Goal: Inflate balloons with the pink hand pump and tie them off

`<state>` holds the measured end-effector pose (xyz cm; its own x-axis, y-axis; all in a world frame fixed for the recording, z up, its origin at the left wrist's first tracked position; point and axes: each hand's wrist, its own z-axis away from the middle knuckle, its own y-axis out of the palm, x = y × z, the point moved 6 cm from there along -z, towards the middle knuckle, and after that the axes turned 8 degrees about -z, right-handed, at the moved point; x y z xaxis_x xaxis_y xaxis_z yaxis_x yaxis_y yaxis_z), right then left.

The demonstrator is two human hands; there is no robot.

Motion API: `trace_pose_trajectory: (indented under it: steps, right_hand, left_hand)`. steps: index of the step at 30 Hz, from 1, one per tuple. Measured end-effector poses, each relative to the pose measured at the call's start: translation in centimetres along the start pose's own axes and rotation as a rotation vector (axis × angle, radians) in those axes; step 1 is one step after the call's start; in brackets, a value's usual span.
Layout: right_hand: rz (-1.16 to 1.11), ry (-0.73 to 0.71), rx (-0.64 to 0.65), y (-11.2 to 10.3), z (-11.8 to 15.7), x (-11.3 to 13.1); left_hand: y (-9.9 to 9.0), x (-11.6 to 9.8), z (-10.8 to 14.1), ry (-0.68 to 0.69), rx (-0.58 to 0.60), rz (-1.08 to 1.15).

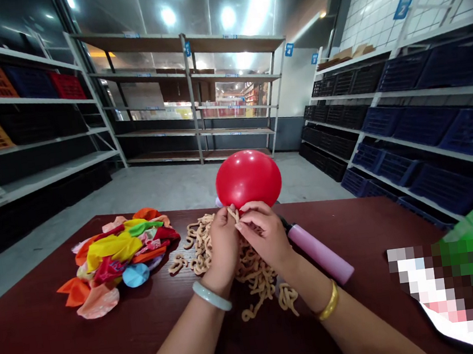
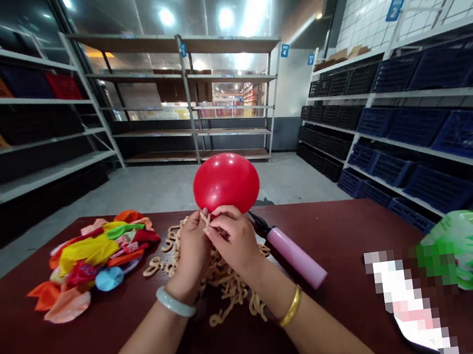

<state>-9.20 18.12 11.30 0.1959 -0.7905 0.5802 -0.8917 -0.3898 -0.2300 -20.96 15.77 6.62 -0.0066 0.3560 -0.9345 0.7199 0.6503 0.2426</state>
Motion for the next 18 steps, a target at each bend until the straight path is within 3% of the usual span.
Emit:
trace_pose_trajectory:
  steps: [5,11,14,18]
  right_hand:
    - [-0.024,-0.066,0.111,-0.7,0.0,0.5]
    - [-0.027,-0.034,0.046,-1.6,0.0,-0.7]
    - [-0.039,0.039,0.033,-1.8,-0.1,-1.2]
    - [-0.047,0.244,0.018,-2.1,-0.1,-2.2]
  left_hand:
    - [0.9,0.3,0.8,0.046,0.037,-0.023]
    - [0.9,-0.1,1.3,0.153,0.031,-0.294]
    - [0.8,-1.0,1.7,0.291,0.034,-0.509]
    - [0.9,-1.9,2.2,0.414,0.042,-0.805]
